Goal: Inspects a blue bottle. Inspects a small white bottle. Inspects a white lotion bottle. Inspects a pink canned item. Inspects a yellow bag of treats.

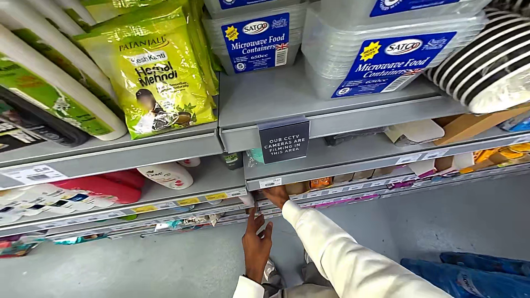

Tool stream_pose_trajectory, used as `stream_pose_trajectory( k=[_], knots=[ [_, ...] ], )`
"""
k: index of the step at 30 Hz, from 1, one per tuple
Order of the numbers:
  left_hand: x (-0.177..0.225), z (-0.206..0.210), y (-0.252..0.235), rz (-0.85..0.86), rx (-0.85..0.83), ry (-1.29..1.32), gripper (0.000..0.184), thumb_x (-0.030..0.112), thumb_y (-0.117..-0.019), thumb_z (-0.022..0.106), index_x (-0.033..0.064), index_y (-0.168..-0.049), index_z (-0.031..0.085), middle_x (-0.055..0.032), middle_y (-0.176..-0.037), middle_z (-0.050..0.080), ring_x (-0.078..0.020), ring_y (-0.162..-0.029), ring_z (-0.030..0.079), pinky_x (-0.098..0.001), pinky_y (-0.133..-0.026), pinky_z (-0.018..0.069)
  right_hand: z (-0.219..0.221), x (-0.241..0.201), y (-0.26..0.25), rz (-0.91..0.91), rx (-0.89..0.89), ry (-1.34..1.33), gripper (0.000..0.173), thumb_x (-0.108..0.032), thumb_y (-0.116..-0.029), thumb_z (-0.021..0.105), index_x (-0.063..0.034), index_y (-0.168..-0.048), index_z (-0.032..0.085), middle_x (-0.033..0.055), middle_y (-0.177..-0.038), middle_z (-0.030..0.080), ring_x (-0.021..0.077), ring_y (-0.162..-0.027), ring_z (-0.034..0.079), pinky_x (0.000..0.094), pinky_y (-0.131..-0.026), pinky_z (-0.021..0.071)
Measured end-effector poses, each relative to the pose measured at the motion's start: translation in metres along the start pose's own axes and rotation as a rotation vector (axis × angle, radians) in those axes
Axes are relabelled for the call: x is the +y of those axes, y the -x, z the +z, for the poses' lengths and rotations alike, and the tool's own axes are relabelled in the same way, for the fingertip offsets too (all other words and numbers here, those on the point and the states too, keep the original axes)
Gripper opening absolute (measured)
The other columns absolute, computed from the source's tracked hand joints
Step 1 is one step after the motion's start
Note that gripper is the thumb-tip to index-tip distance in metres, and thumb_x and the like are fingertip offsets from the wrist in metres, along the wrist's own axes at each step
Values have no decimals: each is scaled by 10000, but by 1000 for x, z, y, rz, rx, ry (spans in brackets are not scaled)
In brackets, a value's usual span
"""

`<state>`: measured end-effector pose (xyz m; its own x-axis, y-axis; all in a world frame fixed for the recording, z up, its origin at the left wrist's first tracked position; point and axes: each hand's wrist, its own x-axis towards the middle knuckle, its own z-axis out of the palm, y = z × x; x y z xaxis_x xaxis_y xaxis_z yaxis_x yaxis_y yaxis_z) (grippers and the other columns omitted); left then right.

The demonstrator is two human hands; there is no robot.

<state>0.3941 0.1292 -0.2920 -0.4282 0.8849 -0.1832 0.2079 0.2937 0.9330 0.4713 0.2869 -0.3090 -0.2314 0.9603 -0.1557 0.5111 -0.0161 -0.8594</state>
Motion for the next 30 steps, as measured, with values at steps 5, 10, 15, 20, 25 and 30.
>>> stream_pose_trajectory(
  k=[5, 10, 15, 20, 25, 30],
  knots=[
    [-5, -15, -4, 11, 11, 7, 701, 88, -908, 750, -22, -1516, 419, -189, -1231, 706, -238, -1066, 735, -387, -898, 620, 1, 9, -7, -9, -32, 50, 606, -288, -900, 789, 43, -1368, 591, 251, -1402, 578, 338, -1372, 506, 473, -1186, 353],
    [-2, -16, -5, 33, -8, 11, 663, 95, -918, 731, -28, -1501, 440, -183, -1206, 717, -231, -1037, 743, -377, -874, 626, -1, -4, -12, 135, -156, 90, 582, -343, -954, 722, -5, -1406, 576, 209, -1429, 574, 324, -1369, 512, 478, -1171, 363],
    [-6, -15, -1, 18, -30, 45, 683, 86, -906, 747, -16, -1507, 439, -185, -1225, 708, -225, -1029, 746, -374, -857, 638, 3, -1, -21, 84, -225, 184, 552, -310, -976, 681, 25, -1401, 570, 244, -1421, 567, 365, -1377, 495, 514, -1171, 351],
    [-9, -20, 1, 11, -21, 33, 659, 83, -906, 747, -16, -1491, 461, -175, -1177, 728, -211, -1004, 752, -355, -853, 633, 4, -2, -18, 49, -187, 202, 567, -341, -973, 692, 0, -1411, 577, 229, -1459, 542, 341, -1428, 443, 495, -1206, 301],
    [-13, -17, 1, -40, -38, 4, 649, 108, -903, 763, -43, -1466, 478, -186, -1179, 723, -233, -993, 752, -387, -859, 629, 0, -4, -16, 7, -143, 212, 528, -322, -938, 732, -5, -1347, 628, 216, -1388, 598, 333, -1367, 506, 499, -1175, 344],
    [-16, 9, -11, -143, -199, -105, 424, 162, -958, 715, -25, -1325, 613, -145, -1126, 734, -244, -880, 752, -444, -723, 639, -26, 38, 38, -11, -4, -28, 626, -315, -928, 736, 8, -1432, 549, 195, -1457, 555, 277, -1392, 501, 420, -1202, 363]
  ],
)
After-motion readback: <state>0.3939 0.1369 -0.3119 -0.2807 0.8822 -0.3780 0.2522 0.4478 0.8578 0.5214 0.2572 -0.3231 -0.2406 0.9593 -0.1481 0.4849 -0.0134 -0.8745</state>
